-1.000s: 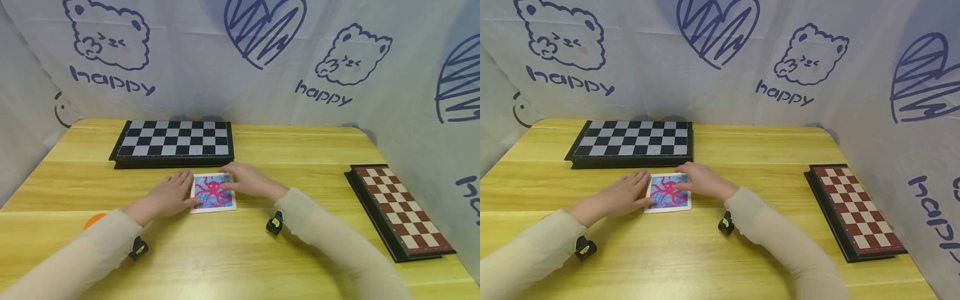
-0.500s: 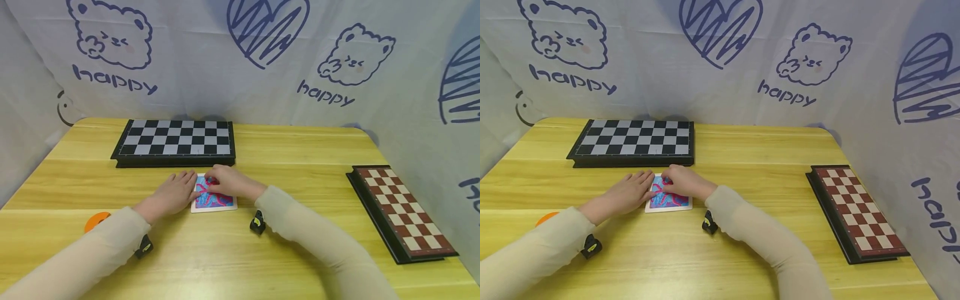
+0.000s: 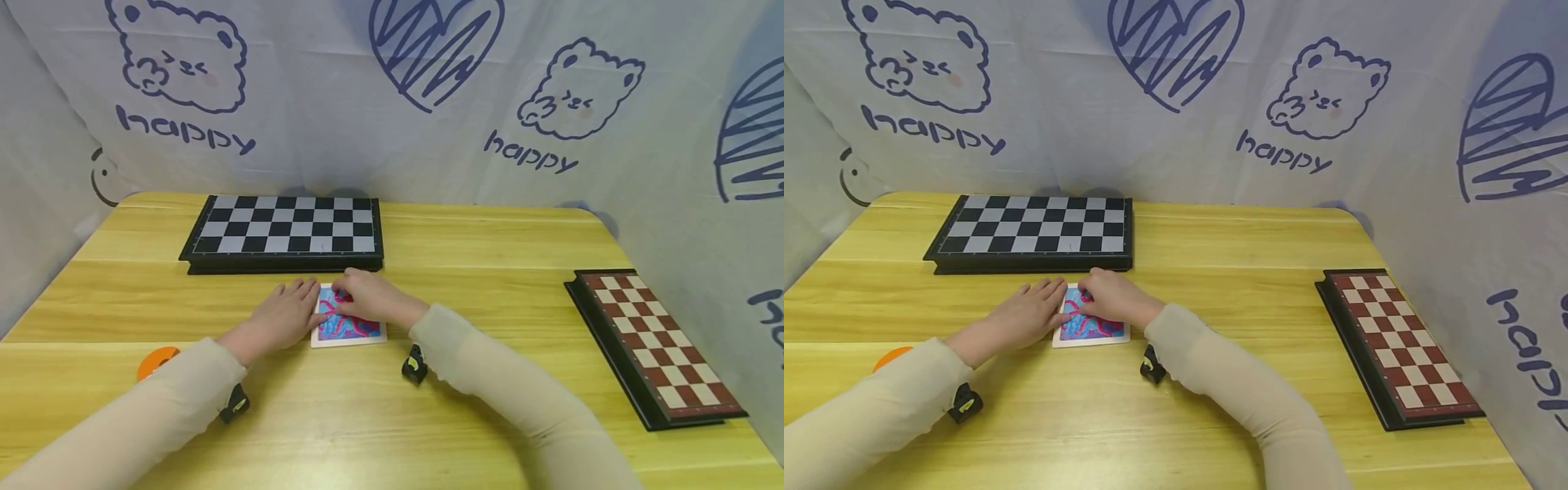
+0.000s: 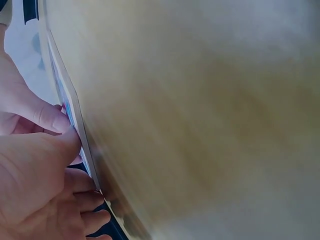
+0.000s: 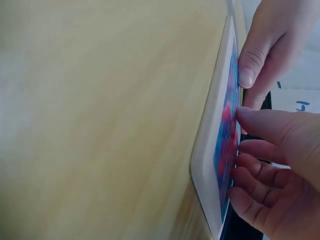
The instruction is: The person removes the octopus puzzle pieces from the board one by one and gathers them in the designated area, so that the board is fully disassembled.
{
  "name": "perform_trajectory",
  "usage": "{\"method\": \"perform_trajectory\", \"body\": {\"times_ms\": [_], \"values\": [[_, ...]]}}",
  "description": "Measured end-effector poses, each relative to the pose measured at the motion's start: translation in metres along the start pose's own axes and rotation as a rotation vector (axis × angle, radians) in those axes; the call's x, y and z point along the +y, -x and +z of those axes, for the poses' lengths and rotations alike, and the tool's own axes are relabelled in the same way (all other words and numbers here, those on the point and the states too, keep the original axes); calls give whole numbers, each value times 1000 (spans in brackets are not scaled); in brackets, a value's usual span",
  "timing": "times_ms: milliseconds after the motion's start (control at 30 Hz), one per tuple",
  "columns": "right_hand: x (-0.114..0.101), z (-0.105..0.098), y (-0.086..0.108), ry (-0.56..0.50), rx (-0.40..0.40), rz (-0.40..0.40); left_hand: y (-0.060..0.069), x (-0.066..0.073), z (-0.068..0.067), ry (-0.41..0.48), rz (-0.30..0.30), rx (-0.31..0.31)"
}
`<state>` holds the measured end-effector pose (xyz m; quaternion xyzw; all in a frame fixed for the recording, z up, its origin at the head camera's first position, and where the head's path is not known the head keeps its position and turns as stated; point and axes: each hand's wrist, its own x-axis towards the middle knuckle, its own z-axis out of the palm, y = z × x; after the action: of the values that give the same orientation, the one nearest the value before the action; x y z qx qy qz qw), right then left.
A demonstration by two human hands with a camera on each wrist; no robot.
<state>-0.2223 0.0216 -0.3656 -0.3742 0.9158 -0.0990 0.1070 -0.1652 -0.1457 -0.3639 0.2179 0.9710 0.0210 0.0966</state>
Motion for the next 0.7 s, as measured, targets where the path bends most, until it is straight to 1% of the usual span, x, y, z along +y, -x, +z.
{"method": "perform_trajectory", "body": {"times_ms": [233, 500, 700], "values": [[0, 0, -5, 3, 13, 8, 0, 0, 0, -6, -2, -5], [4, -1, -8, -71, 49, 27, -1, 1, -1, 0, -3, -3], [6, 1, -10, -81, 71, 26, -2, 1, -2, 5, -6, -11]]}}
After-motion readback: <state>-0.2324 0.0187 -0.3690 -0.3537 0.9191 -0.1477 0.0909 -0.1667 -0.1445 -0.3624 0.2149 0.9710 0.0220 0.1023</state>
